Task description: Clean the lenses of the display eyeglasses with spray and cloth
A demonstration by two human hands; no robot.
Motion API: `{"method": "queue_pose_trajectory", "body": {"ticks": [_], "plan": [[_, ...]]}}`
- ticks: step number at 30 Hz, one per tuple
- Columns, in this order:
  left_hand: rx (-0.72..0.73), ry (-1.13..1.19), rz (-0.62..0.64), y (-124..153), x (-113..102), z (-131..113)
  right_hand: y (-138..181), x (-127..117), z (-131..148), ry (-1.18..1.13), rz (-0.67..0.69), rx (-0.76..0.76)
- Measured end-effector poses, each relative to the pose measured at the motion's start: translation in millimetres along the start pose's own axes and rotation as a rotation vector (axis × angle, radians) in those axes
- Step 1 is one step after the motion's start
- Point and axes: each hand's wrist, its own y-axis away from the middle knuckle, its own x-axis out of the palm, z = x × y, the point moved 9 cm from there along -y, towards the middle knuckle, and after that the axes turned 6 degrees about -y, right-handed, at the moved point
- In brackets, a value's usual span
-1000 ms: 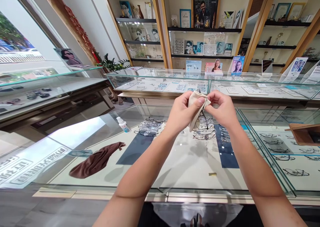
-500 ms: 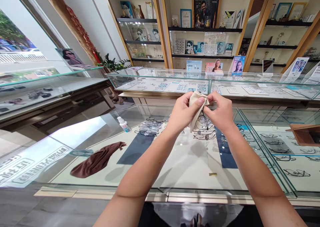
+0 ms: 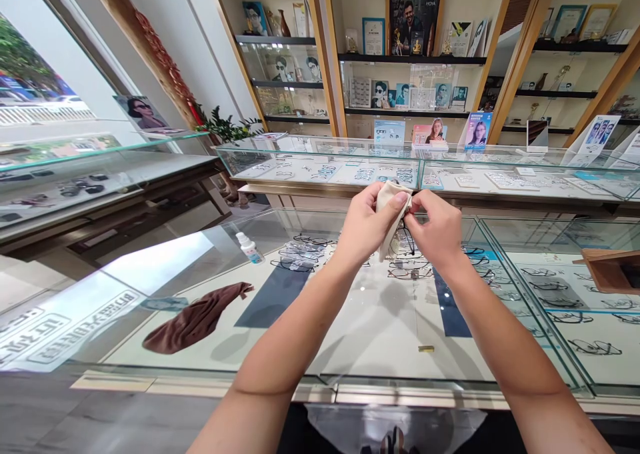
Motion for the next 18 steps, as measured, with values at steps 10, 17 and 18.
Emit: {"method": "queue_pose_trajectory", "body": {"ticks": [10,17,18], "plan": [[0.024,-0.016,0.006,-2.6,1.5,1.3,1.0,0.3,3.2,0.057,0.026,-0.015],[0.039,-0.033,0.014,-3.5,2.3,1.0,1.0,2.5,3.8,0.052,0.056,-0.013],[0.04,-0.034,0.015,-3.6,2.5,1.2,0.9,2.9,4.3,0.049,0.059,-0.018]]}}
